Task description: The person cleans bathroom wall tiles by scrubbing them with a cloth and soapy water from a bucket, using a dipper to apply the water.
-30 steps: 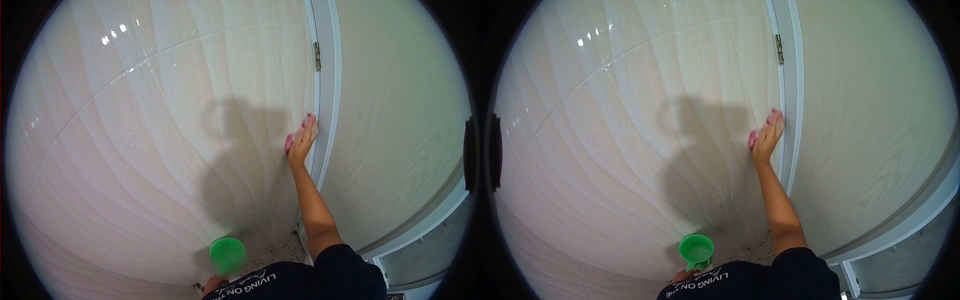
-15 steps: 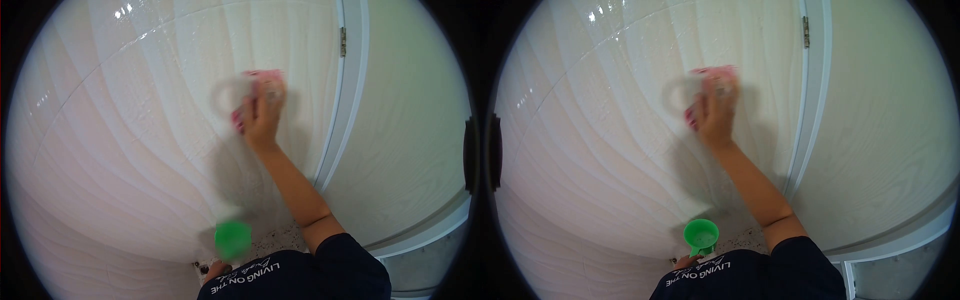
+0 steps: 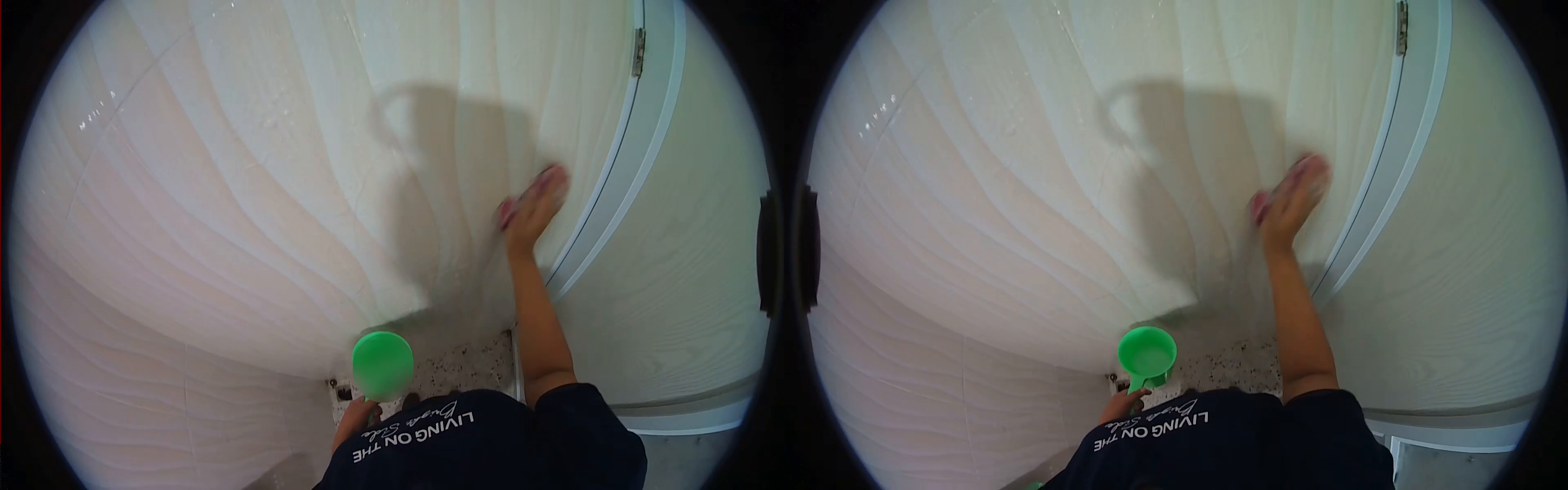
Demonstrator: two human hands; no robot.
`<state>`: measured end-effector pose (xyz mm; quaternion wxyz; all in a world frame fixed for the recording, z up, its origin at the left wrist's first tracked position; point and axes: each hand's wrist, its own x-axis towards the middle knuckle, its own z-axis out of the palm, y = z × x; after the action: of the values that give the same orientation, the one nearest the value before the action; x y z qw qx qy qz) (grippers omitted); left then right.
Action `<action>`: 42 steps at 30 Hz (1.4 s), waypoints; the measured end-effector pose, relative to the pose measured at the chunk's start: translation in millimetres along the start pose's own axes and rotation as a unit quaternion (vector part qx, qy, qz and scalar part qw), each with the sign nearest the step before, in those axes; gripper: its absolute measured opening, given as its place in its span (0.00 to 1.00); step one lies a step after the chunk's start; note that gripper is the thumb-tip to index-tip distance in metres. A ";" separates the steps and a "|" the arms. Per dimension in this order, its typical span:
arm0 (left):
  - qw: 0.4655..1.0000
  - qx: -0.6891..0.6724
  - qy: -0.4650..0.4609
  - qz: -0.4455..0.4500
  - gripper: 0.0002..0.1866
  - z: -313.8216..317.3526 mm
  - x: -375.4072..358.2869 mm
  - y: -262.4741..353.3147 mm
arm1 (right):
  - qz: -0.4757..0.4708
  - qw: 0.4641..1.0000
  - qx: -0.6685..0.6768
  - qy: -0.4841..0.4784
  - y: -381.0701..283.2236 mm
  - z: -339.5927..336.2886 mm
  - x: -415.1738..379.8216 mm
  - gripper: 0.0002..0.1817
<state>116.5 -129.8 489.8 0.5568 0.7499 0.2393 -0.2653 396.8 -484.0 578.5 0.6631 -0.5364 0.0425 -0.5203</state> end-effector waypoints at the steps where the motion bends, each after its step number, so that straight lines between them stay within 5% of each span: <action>1: 0.997 0.041 -0.007 0.064 0.15 0.7 0.8 -5.0 | -0.134 0.974 -0.167 0.079 -1.4 -3.9 20.7 0.28; 4: 0.999 0.010 0.003 -0.032 0.17 7.2 -3.7 7.6 | -0.101 0.989 -0.080 0.070 -42.7 28.6 25.5 0.26; 5: 0.994 -0.049 0.010 -0.100 0.16 2.7 -1.5 11.6 | -0.203 0.973 -0.106 0.021 -49.6 39.8 10.4 0.26; 8: 0.995 -0.047 0.007 -0.087 0.16 -0.5 -0.5 9.9 | -0.412 0.863 -0.250 -0.152 -39.0 47.8 -75.9 0.25; 10: 0.995 -0.052 -0.004 -0.084 0.17 -4.6 -2.4 9.8 | -0.402 0.856 -0.080 -0.315 -18.0 41.3 -125.3 0.21; 12: 0.996 -0.044 -0.009 -0.082 0.18 -5.3 -4.5 12.1 | -0.323 0.793 -0.137 -0.499 -0.2 13.7 -153.2 0.20; 14: 0.997 -0.015 -0.016 -0.070 0.18 -8.8 -9.5 11.7 | -0.243 0.807 -0.195 -0.502 31.4 -21.5 -165.3 0.23; 16: 0.998 0.014 -0.026 -0.058 0.19 -13.5 -6.7 18.5 | -0.370 0.835 -0.263 -0.311 74.7 -41.4 -162.3 0.28; 20: 0.996 0.023 -0.029 -0.082 0.16 -15.6 -10.2 29.1 | -0.193 0.947 -0.247 -0.076 49.9 -33.5 -88.3 0.30; 26: 0.996 0.048 -0.020 -0.070 0.17 -15.7 -8.8 28.6 | -0.018 0.969 -0.160 0.184 80.0 -48.1 -61.0 0.29; 28: 0.996 0.049 -0.018 -0.076 0.17 -13.9 -10.1 31.5 | 0.234 0.901 0.108 0.348 81.2 -45.8 -77.9 0.23; 30: 0.993 0.092 -0.014 -0.066 0.17 -13.0 -13.0 36.0 | 0.483 0.748 0.336 0.308 178.5 -84.8 -143.6 0.19; 32: 0.993 0.095 -0.011 -0.062 0.17 -12.6 -14.9 37.0 | 0.588 0.671 0.335 0.304 169.8 -65.8 -190.1 0.27; 34: 0.994 0.096 -0.009 -0.055 0.17 -14.2 -13.9 33.1 | 0.661 0.677 0.219 0.238 171.8 -45.8 -223.3 0.28; 37: 0.993 0.114 -0.034 0.002 0.17 -15.6 -14.5 29.1 | 0.605 0.650 0.370 0.272 76.4 -35.3 -167.3 0.19; 39: 0.994 0.081 0.009 -0.076 0.16 -6.9 -22.3 43.8 | 0.383 0.867 0.128 0.293 19.9 -15.1 -112.1 0.21; 40: 0.994 0.082 0.008 -0.076 0.16 -7.7 -19.4 41.6 | 0.249 0.942 0.040 0.220 32.0 -21.1 -96.7 0.24; 42: 0.995 0.062 -0.003 -0.080 0.16 -10.6 -15.3 34.4 | 0.017 0.982 -0.128 0.139 33.5 -27.3 -64.9 0.28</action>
<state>129.0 -129.7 526.8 0.4873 0.7606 0.2800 -0.3249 372.2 -458.4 509.1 0.5856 -0.5385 0.2093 -0.5686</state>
